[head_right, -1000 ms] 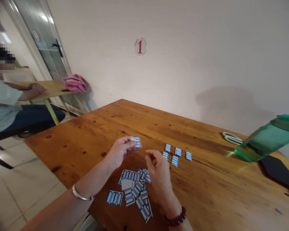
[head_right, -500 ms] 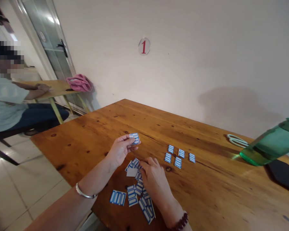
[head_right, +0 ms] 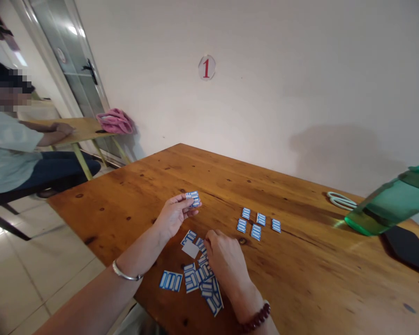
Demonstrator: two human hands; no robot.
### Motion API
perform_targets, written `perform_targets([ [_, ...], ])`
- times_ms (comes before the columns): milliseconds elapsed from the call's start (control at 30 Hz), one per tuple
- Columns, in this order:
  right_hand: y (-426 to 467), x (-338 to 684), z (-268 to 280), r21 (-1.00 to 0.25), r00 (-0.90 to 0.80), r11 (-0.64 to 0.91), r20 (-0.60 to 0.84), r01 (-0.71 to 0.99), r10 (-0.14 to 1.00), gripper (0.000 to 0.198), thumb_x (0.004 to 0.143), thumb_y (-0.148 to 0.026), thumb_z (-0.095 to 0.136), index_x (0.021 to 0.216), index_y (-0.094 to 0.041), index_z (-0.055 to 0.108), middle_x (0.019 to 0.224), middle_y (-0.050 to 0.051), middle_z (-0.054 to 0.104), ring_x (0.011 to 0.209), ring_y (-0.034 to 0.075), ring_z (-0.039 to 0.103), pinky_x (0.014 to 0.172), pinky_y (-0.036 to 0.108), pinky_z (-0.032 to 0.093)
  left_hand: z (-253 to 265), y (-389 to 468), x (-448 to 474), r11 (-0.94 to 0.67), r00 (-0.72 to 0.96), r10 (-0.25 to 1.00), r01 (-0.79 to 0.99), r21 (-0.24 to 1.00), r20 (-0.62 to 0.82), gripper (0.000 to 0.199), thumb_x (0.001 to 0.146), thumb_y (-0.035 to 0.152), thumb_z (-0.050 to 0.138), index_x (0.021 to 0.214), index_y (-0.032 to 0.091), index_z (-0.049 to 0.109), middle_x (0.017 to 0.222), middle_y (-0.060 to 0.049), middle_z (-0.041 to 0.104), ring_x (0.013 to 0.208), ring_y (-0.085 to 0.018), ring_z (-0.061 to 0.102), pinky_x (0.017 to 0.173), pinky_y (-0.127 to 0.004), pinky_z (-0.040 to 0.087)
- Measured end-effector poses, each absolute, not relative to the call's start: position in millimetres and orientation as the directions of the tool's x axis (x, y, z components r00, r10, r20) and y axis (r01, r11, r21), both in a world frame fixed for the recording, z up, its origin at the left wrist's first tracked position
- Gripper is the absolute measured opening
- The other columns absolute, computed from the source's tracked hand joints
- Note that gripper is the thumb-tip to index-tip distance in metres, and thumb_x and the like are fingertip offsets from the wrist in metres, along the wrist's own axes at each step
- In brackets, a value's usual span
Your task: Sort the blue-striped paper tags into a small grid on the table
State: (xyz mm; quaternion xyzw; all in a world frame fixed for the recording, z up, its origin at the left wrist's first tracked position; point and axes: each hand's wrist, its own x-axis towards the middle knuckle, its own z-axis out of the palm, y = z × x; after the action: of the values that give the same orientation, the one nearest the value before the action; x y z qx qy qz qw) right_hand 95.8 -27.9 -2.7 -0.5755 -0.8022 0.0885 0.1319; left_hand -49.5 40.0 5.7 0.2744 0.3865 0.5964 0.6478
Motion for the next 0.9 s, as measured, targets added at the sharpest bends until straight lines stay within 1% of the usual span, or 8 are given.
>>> perform_targets([
  [100, -28, 95, -3, -0.289, -0.331, 0.352, 0.120, 0.890, 0.936, 0.027, 0.084, -0.013, 0.037, 0.092, -0.021, 0.061, 0.084, 0.004, 0.062, 0.078, 0.015, 0.057, 0.066, 0.023, 0.037, 6, 40, -50, 0.137, -0.014, 0.984, -0.563, 0.815, -0.175, 0.008, 0.069, 0.003, 0.057, 0.071, 0.011, 0.060, 0.064, -0.006, 0.067, 0.061, -0.016, 0.066, 0.053, -0.024, 0.051],
  [200, -28, 93, -4, -0.255, -0.364, 0.388, 0.138, 0.886, 0.921, 0.037, 0.081, -0.008, 0.037, 0.103, -0.026, 0.060, 0.092, 0.005, 0.060, 0.088, 0.017, 0.053, 0.071, 0.025, 0.038, 6, 40, -50, 0.134, -0.012, 0.985, -0.563, 0.816, -0.171, 0.008, 0.069, 0.004, 0.057, 0.071, 0.011, 0.060, 0.063, -0.006, 0.067, 0.061, -0.016, 0.066, 0.053, -0.023, 0.051],
  [300, -28, 91, -5, -0.233, -0.390, 0.410, 0.130, 0.882, 0.912, 0.047, 0.077, -0.003, 0.038, 0.108, -0.031, 0.058, 0.100, 0.006, 0.058, 0.094, 0.020, 0.048, 0.070, 0.028, 0.039, 5, 40, -50, 0.127, -0.010, 0.987, -0.559, 0.819, -0.160, 0.007, 0.068, 0.005, 0.058, 0.071, 0.011, 0.060, 0.064, -0.006, 0.067, 0.061, -0.017, 0.066, 0.054, -0.024, 0.050],
  [367, -29, 90, -6, -0.232, -0.403, 0.423, 0.130, 0.876, 0.906, 0.049, 0.076, -0.003, 0.038, 0.110, -0.032, 0.057, 0.103, 0.006, 0.056, 0.096, 0.021, 0.047, 0.071, 0.029, 0.039, 5, 40, -50, 0.123, -0.011, 0.988, -0.555, 0.823, -0.155, 0.007, 0.068, 0.005, 0.059, 0.070, 0.012, 0.059, 0.064, -0.006, 0.068, 0.061, -0.017, 0.066, 0.055, -0.025, 0.050],
  [533, -29, 91, -8, -0.313, -0.397, 0.459, 0.243, 0.832, 0.885, 0.035, 0.082, -0.008, 0.038, 0.105, -0.024, 0.058, 0.102, 0.006, 0.057, 0.096, 0.020, 0.047, 0.077, 0.030, 0.041, 4, 40, -51, 0.112, -0.013, 0.990, -0.540, 0.834, -0.142, 0.007, 0.068, 0.005, 0.059, 0.071, 0.011, 0.058, 0.065, -0.006, 0.068, 0.063, -0.018, 0.066, 0.055, -0.025, 0.050],
  [667, -32, 89, -1, -0.378, -0.357, 0.464, 0.320, 0.801, 0.878, 0.028, 0.085, -0.011, 0.038, 0.100, -0.021, 0.060, 0.096, 0.005, 0.060, 0.092, 0.018, 0.049, 0.078, 0.029, 0.041, 5, 40, -50, 0.089, -0.021, 0.993, -0.527, 0.845, -0.118, 0.007, 0.067, 0.006, 0.061, 0.069, 0.012, 0.058, 0.062, -0.005, 0.067, 0.061, -0.017, 0.066, 0.054, -0.024, 0.050],
  [767, -39, 83, 10, -0.387, -0.357, 0.462, 0.314, 0.798, 0.880, 0.027, 0.086, -0.012, 0.038, 0.098, -0.019, 0.061, 0.096, 0.006, 0.061, 0.091, 0.018, 0.050, 0.078, 0.029, 0.041, 5, 39, -48, 0.056, -0.038, 0.995, -0.512, 0.857, -0.088, 0.007, 0.065, 0.007, 0.062, 0.070, 0.011, 0.059, 0.061, -0.004, 0.066, 0.059, -0.017, 0.065, 0.052, -0.024, 0.050],
  [900, -61, 72, 17, -0.354, -0.393, 0.463, 0.254, 0.813, 0.884, 0.029, 0.084, -0.010, 0.037, 0.094, -0.020, 0.062, 0.097, 0.006, 0.062, 0.092, 0.018, 0.052, 0.078, 0.029, 0.042, 6, 38, -46, -0.006, -0.072, 0.997, -0.494, 0.870, -0.034, 0.009, 0.063, 0.009, 0.065, 0.069, 0.012, 0.060, 0.061, -0.003, 0.066, 0.058, -0.016, 0.064, 0.049, -0.022, 0.049],
])
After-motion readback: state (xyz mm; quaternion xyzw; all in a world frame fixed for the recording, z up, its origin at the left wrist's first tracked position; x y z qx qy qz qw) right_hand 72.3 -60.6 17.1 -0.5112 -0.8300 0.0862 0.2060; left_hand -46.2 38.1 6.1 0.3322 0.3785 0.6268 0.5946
